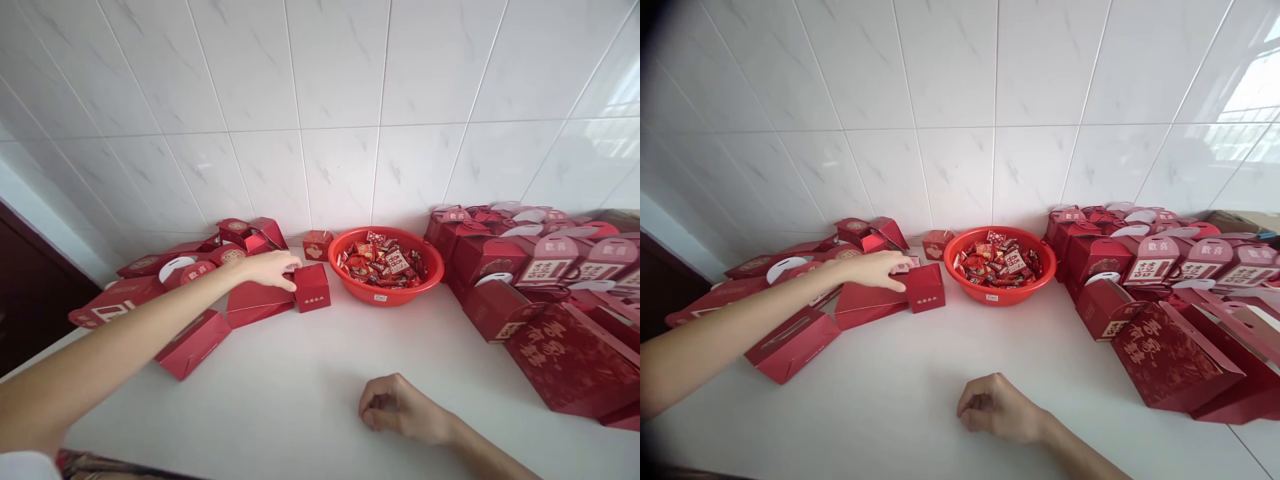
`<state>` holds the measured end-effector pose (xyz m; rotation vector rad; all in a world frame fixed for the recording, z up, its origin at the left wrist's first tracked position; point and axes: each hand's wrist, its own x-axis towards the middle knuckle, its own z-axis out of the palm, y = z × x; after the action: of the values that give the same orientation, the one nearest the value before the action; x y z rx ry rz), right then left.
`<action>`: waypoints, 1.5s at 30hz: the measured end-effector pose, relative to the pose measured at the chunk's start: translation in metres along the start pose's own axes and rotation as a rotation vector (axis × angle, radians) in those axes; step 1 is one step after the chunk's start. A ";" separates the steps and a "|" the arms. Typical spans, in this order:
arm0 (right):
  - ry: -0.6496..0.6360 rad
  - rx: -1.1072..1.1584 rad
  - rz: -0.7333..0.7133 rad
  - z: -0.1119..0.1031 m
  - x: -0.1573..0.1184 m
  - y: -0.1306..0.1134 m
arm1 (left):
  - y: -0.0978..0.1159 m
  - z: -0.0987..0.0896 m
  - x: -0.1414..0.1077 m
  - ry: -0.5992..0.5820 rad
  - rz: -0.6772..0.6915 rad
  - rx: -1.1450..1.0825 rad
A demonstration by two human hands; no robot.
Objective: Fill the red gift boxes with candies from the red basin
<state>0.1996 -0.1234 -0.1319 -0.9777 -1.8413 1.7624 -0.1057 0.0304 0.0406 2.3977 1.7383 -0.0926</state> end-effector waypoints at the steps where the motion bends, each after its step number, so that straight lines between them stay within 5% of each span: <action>1: -0.001 0.014 -0.003 0.000 0.000 0.001 | 0.011 0.004 0.007 -0.014 0.040 0.017; 6: 0.054 0.099 -0.031 -0.007 0.002 0.002 | 0.055 0.013 0.015 -0.079 0.270 0.183; 14: 0.446 0.051 -0.173 -0.034 0.014 -0.028 | 0.108 0.014 -0.030 -0.149 0.581 -0.001; 18: 0.659 -0.210 -0.162 -0.043 0.018 -0.052 | 0.132 0.045 -0.037 -0.021 0.778 0.032; 22: 0.776 -0.661 0.054 -0.040 0.017 -0.066 | 0.143 0.083 -0.031 0.143 0.952 0.166; 25: 0.789 -0.828 0.121 -0.034 0.017 -0.067 | 0.141 0.096 -0.029 0.119 0.930 0.097; 33: 0.873 -1.030 -0.061 -0.035 0.026 -0.051 | 0.128 0.091 -0.034 0.041 0.806 -0.206; 41: 0.943 -0.945 -0.312 -0.033 0.023 -0.036 | 0.120 0.091 -0.034 0.107 0.707 -0.148; 45: 0.875 -0.903 -0.335 -0.026 0.021 -0.035 | 0.118 0.085 -0.040 0.166 0.665 -0.073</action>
<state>0.1971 -0.0886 -0.0980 -1.3242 -1.9442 0.1285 -0.0023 -0.0580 -0.0242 2.8449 0.8868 0.2583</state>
